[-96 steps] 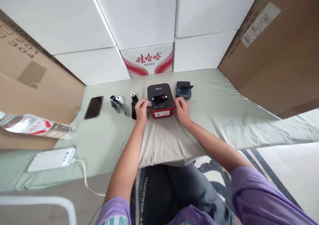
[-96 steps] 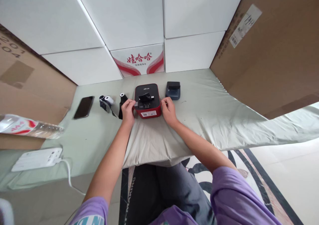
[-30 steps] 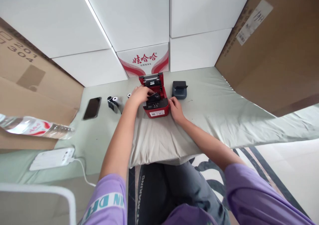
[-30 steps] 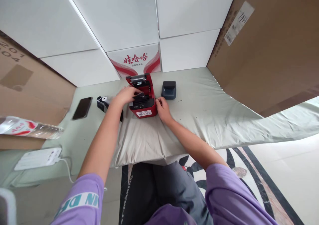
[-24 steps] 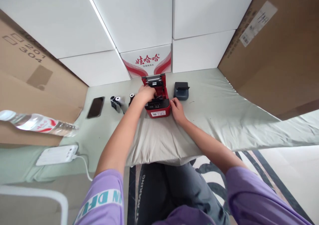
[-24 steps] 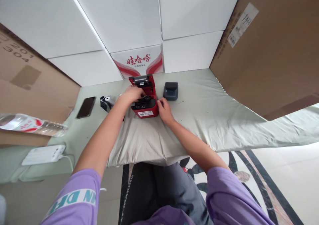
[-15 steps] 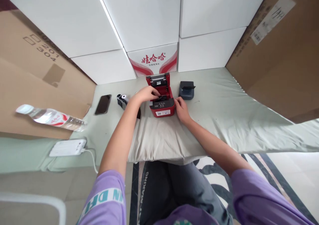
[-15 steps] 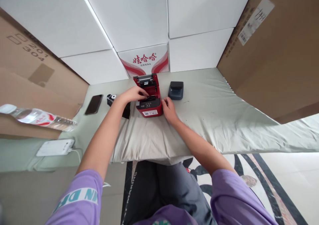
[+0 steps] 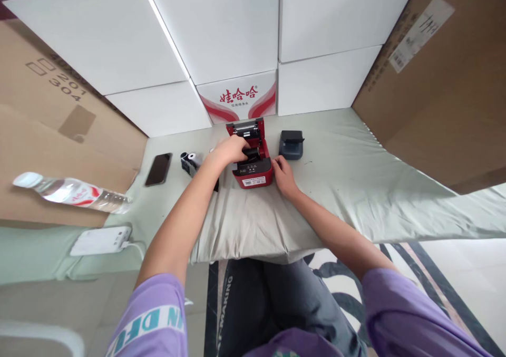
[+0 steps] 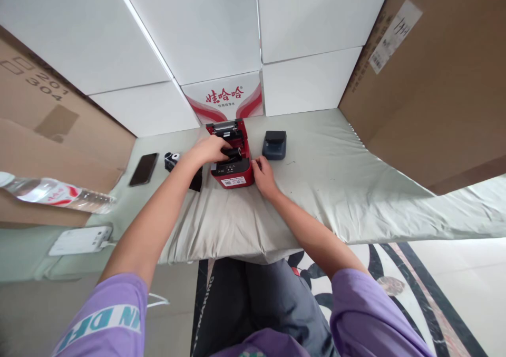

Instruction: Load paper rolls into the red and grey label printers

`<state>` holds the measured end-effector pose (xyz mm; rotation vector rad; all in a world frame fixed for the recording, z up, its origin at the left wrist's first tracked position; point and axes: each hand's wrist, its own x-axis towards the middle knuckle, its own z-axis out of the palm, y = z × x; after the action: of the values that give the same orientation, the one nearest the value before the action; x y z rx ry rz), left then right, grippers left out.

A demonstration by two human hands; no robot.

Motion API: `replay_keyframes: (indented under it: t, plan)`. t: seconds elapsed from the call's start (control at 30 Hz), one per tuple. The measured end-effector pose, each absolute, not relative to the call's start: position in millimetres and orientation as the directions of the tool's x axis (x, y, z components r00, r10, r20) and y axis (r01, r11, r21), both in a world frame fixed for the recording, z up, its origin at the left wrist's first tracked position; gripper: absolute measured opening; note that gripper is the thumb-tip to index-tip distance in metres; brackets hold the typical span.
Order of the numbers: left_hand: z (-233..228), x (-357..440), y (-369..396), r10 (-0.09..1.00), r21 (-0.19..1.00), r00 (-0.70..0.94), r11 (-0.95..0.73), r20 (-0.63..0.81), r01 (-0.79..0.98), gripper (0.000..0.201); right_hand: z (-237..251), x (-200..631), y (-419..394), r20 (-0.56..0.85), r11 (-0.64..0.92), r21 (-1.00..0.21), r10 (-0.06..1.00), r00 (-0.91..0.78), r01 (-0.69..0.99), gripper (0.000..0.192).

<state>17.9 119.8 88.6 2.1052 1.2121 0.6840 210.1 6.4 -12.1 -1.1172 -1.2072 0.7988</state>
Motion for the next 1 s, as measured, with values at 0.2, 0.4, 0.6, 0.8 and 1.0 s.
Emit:
replay_keyframes:
  t: [0.2,0.4,0.6,0.8,1.0]
  plan:
    - [140,-20,84,0.909,0.866,0.396,-0.297,0.128,0.402,0.033,-13,210,8,0.305,0.294,-0.952,0.928,0.215,0.083,0.037]
    - [175,-99,62,0.979,0.982,0.138,-0.164,0.151,0.093,0.014,-13,210,8,0.297,0.285,-0.955,0.932,0.209,0.084,0.037]
    - [163,-146,79,0.993,0.976,-0.045,0.118,-0.112,0.182,0.02,-14,212,10,0.309,0.294,-0.951,0.928,0.208,0.1,0.036]
    - [143,-145,94,0.972,0.779,-0.108,0.23,-0.206,0.583,0.026,-15,212,10,0.298,0.282,-0.954,0.931,0.209,0.106,0.034]
    - [133,-142,100,0.956,0.72,-0.078,0.266,-0.284,0.641,0.029,-13,212,9,0.281,0.265,-0.959,0.939,0.2,0.102,0.031]
